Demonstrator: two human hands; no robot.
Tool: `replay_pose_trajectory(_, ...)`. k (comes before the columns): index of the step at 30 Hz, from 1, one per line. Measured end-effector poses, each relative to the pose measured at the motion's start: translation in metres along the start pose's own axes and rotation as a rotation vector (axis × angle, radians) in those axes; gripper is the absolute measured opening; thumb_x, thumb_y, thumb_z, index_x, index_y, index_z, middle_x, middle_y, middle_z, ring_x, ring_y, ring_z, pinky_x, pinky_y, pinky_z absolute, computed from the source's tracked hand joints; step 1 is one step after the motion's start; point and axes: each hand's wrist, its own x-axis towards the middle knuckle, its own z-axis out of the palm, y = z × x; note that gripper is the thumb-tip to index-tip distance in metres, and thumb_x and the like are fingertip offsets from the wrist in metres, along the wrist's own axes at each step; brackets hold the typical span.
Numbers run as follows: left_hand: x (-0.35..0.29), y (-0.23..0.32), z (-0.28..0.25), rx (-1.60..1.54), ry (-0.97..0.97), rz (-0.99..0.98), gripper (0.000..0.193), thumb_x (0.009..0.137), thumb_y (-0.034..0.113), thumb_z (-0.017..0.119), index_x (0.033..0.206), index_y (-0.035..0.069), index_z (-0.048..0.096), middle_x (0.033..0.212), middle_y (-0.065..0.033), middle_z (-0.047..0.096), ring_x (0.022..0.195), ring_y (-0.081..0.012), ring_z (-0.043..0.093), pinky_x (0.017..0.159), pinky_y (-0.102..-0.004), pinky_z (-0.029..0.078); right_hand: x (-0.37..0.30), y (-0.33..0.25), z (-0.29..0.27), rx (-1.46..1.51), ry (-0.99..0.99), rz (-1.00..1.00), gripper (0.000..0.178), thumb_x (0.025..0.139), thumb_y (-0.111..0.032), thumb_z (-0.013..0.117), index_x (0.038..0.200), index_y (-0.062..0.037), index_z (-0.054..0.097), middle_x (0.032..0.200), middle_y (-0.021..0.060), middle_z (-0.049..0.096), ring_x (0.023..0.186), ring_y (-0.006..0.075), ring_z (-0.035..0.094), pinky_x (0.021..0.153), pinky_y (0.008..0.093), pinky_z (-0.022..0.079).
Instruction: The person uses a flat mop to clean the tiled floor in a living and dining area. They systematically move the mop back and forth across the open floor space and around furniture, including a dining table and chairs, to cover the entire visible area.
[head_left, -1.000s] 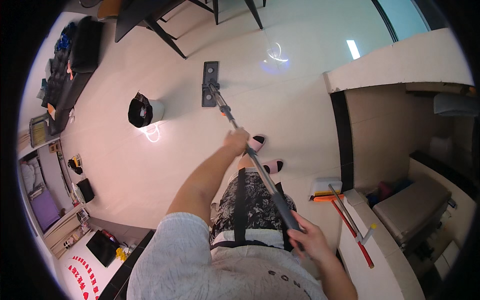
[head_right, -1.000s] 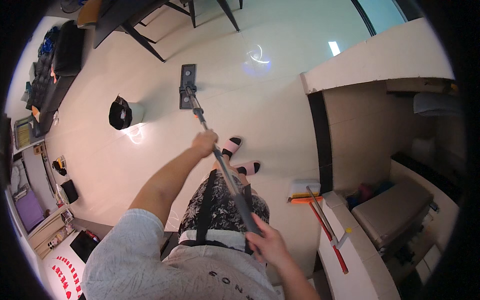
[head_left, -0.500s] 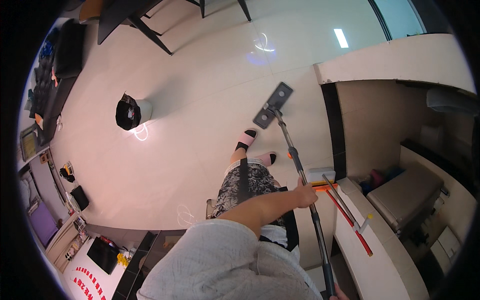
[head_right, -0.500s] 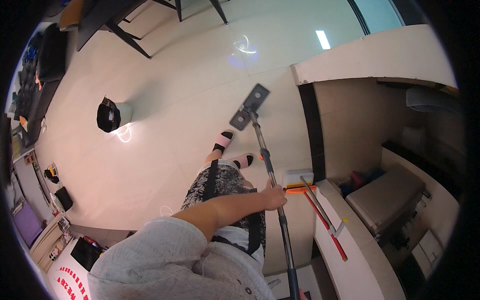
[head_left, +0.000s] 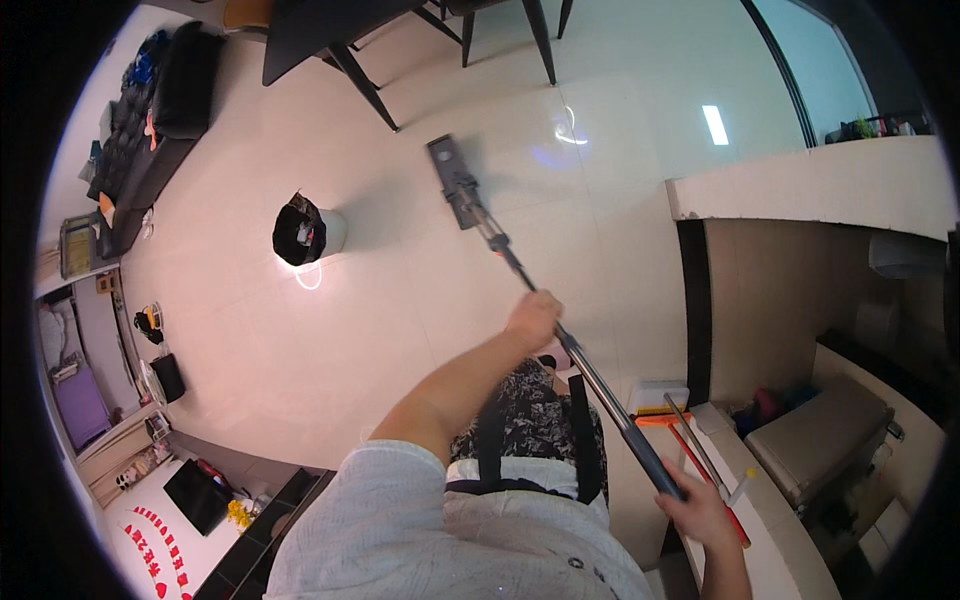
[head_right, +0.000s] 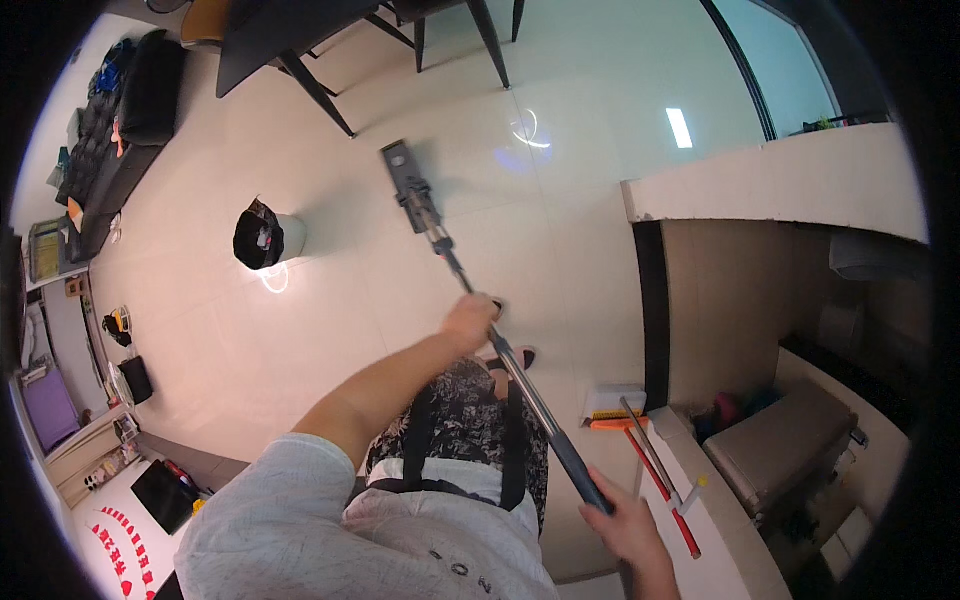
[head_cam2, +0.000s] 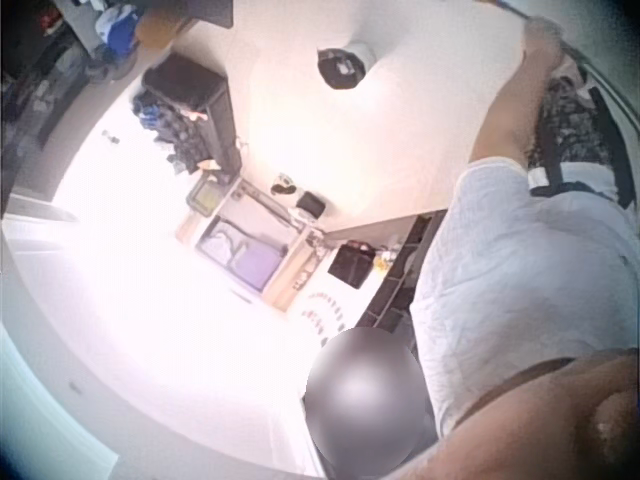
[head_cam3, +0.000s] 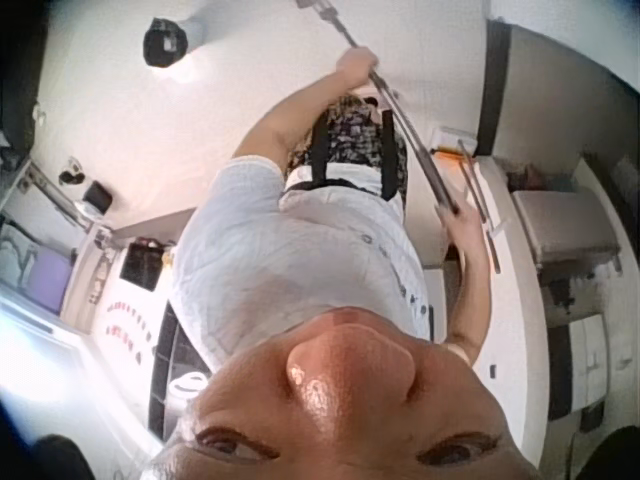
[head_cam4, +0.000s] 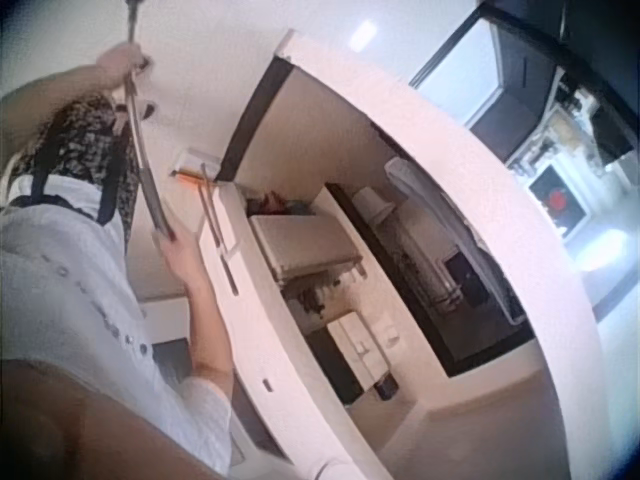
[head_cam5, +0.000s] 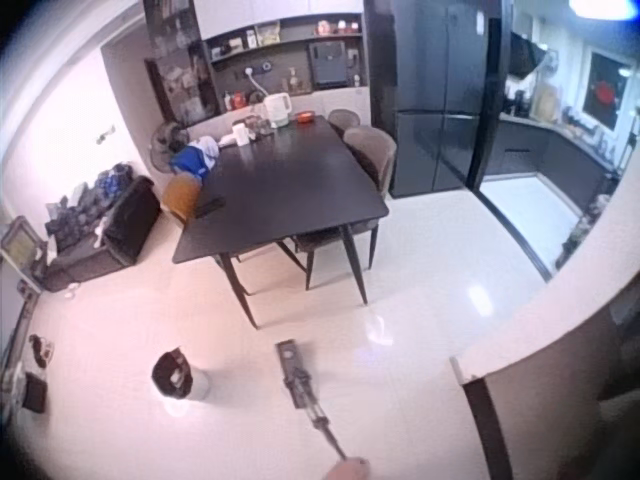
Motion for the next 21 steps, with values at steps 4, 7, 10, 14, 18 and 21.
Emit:
replay_pose_trajectory(4, -0.009, -0.098, -0.013, -0.040, 0.166, -0.341, 0.020, 0.071, 0.001, 0.054, 0.088, 0.011, 0.054, 0.105, -0.0118, 0.052, 0.107, -0.0297, 0.048, 0.086, -0.0375, 0.043, 0.082, -0.090, 0.038, -0.461, -0.030, -0.356, 0.052, 0.078, -0.026, 0.059, 0.128, -0.0223, 0.045, 0.081, 0.0182, 0.063, 0.076, 0.0359, 0.061, 0.069, 0.0420, 0.048)
replay_pose_trajectory(7, -0.012, -0.111, -0.045, 0.034, 0.121, -0.333, 0.016, 0.075, 0.007, 0.056, 0.089, 0.014, 0.055, 0.110, -0.0081, 0.052, 0.123, -0.0281, 0.038, 0.094, -0.0503, 0.037, 0.088, -0.115, 0.066, -0.573, 0.017, -0.323, 0.051, 0.080, -0.028, 0.054, 0.130, -0.0227, 0.043, 0.084, 0.0195, 0.063, 0.080, 0.0362, 0.060, 0.074, 0.0447, 0.047)
replay_pose_trajectory(10, 0.005, -0.107, -0.039, 0.042, -0.024, -0.207, 0.013, 0.075, 0.010, 0.059, 0.087, 0.014, 0.057, 0.113, -0.0051, 0.053, 0.127, -0.0296, 0.034, 0.097, -0.0545, 0.033, 0.085, -0.095, 0.062, -0.424, 0.049, -0.259, 0.053, 0.080, -0.027, 0.057, 0.131, -0.0232, 0.043, 0.085, 0.0194, 0.063, 0.078, 0.0339, 0.062, 0.072, 0.0413, 0.048)
replay_pose_trajectory(14, 0.026, -0.064, -0.012, 0.012, -0.180, -0.020, 0.016, 0.076, 0.011, 0.059, 0.090, 0.017, 0.061, 0.122, -0.0006, 0.052, 0.129, -0.0287, 0.031, 0.102, -0.0621, 0.019, 0.067, -0.023, 0.063, -0.034, 0.104, -0.147, 0.056, 0.079, -0.017, 0.061, 0.132, -0.0170, 0.043, 0.076, 0.0113, 0.064, 0.067, 0.0196, 0.061, 0.061, 0.0288, 0.047)
replay_pose_trajectory(18, 0.035, -0.015, 0.007, 0.083, -0.339, 0.279, 0.024, 0.070, 0.005, 0.064, 0.090, 0.018, 0.060, 0.128, -0.0006, 0.047, 0.131, -0.0288, 0.028, 0.099, -0.0661, 0.016, 0.022, 0.023, 0.078, 0.444, 0.121, 0.128, 0.057, 0.079, -0.007, 0.062, 0.132, -0.0110, 0.043, 0.065, 0.0018, 0.056, 0.050, 0.0080, 0.049, 0.045, 0.0209, 0.037)
replay_pose_trajectory(21, 0.038, 0.034, 0.011, 0.091, -0.396, 0.473, 0.024, 0.074, 0.006, 0.058, 0.093, 0.020, 0.060, 0.133, -0.0001, 0.042, 0.132, -0.0274, 0.024, 0.100, -0.0676, 0.012, -0.017, 0.034, 0.096, 0.704, 0.182, 0.255, 0.057, 0.080, -0.007, 0.060, 0.133, -0.0081, 0.040, 0.062, -0.0004, 0.051, 0.043, 0.0067, 0.042, 0.038, 0.0208, 0.031)
